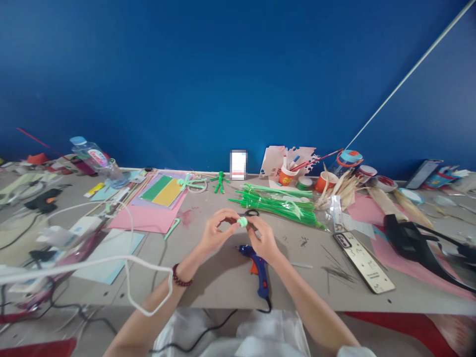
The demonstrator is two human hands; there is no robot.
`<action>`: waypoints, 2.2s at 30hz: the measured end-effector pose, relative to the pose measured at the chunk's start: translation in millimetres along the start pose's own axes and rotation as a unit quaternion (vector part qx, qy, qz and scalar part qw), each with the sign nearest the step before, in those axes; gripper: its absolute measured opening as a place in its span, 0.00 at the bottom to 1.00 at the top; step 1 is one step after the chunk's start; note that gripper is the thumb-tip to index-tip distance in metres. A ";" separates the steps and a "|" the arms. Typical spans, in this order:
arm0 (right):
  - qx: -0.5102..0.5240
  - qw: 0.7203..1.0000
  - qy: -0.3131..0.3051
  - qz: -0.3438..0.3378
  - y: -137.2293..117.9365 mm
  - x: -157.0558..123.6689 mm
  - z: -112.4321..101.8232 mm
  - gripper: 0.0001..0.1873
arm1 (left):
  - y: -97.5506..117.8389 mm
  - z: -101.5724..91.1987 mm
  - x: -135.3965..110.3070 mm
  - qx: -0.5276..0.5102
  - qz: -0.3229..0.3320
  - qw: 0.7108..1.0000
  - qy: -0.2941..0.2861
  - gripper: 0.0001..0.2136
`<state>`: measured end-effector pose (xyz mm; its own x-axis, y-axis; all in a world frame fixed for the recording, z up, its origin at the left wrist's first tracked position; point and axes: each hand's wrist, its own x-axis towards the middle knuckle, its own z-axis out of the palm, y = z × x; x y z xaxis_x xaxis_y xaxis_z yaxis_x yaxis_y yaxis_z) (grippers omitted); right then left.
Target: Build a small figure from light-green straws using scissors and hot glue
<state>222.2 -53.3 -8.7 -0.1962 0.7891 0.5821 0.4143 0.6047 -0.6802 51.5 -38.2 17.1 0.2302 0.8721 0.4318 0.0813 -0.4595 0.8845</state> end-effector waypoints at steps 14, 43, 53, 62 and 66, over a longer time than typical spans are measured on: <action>-0.038 0.997 0.031 -0.053 -3.6 -2.0 2.0 0.14 | -13.8 -0.3 2.2 -0.133 -0.044 0.990 0.002 0.07; -0.154 0.978 0.089 -0.111 5.7 -6.6 -0.5 0.20 | -10.0 -2.6 3.1 -0.057 -0.091 0.994 -0.016 0.10; -0.165 0.974 0.066 -0.140 4.4 -2.8 -4.6 0.20 | -11.1 -7.2 7.3 -0.124 -0.186 0.973 -0.067 0.10; -0.002 0.998 0.069 0.007 -5.4 -1.0 4.1 0.14 | -9.0 -3.8 2.7 -0.082 -0.047 0.994 -0.052 0.13; 0.008 0.998 0.068 0.017 -4.5 -1.4 4.0 0.14 | -5.3 -1.7 2.8 0.025 0.008 0.999 -0.045 0.12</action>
<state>217.0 -56.7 -8.2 -0.0601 0.7878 0.6130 0.4047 0.5806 -0.7065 50.1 -33.0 13.9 0.3175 0.8474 0.4256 0.1253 -0.4824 0.8669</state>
